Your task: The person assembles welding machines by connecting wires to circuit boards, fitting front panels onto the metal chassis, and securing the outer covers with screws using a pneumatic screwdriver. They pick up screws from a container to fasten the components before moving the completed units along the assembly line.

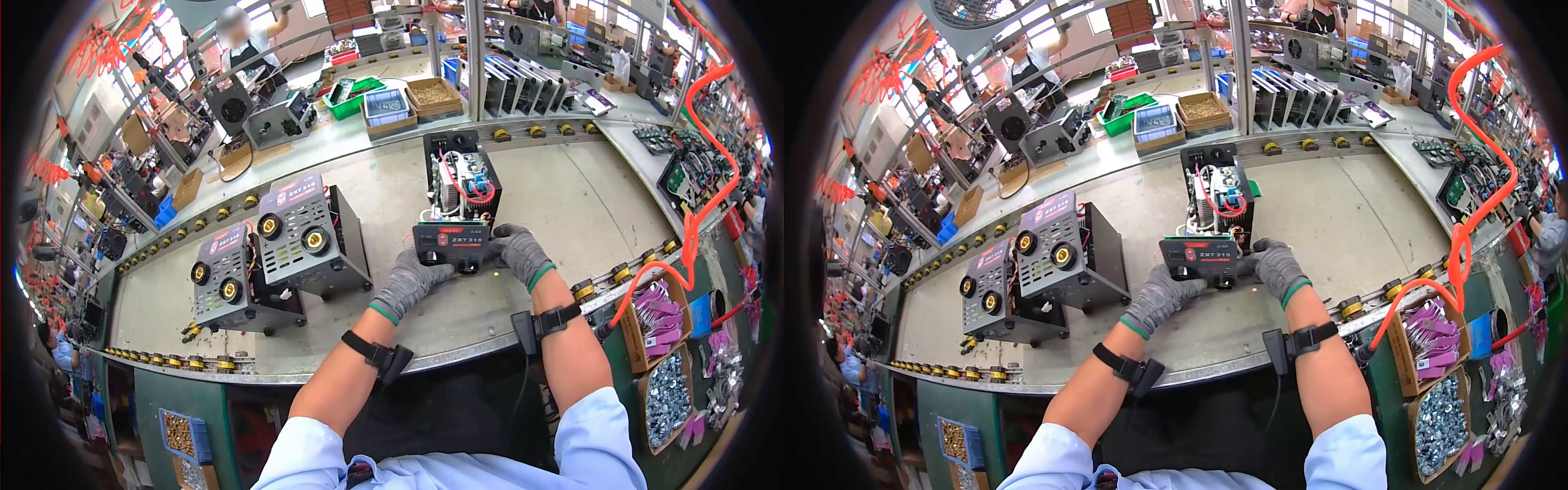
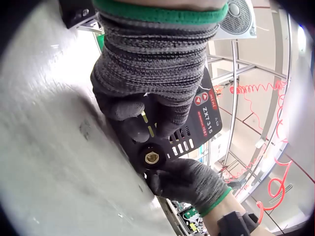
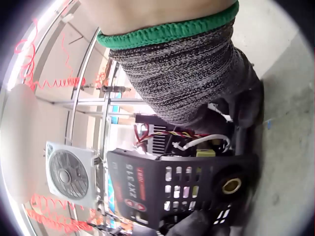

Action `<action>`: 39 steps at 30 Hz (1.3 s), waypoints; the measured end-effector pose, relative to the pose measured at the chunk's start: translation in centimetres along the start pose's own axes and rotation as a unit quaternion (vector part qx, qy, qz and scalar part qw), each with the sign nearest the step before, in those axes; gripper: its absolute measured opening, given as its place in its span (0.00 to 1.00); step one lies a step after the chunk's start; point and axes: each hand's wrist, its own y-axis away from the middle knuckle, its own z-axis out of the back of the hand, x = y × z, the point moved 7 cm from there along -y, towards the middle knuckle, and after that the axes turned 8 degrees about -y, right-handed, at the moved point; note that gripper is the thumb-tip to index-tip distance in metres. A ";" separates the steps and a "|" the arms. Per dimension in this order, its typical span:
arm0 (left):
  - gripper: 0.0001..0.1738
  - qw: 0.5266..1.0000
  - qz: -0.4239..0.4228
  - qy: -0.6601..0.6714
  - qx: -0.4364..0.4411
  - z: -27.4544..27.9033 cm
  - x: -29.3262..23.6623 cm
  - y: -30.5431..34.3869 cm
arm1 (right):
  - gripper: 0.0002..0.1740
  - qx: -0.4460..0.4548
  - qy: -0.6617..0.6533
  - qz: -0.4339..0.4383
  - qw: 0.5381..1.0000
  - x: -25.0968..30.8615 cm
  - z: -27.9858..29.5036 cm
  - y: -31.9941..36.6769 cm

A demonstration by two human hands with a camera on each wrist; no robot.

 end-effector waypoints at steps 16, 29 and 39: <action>0.20 0.966 -0.203 0.003 -0.159 1.9 -9.0 16.1 | 0.13 0.190 -0.324 -0.171 0.911 1.3 -0.9 14.5; 0.32 0.957 -0.233 -0.030 -0.172 4.6 -8.6 8.3 | 0.26 0.084 -0.026 0.252 0.964 12.5 -4.4 10.1; 0.25 0.956 -0.249 0.061 -0.143 4.0 -7.9 6.9 | 0.19 0.053 -0.143 0.177 0.972 10.4 -3.1 8.4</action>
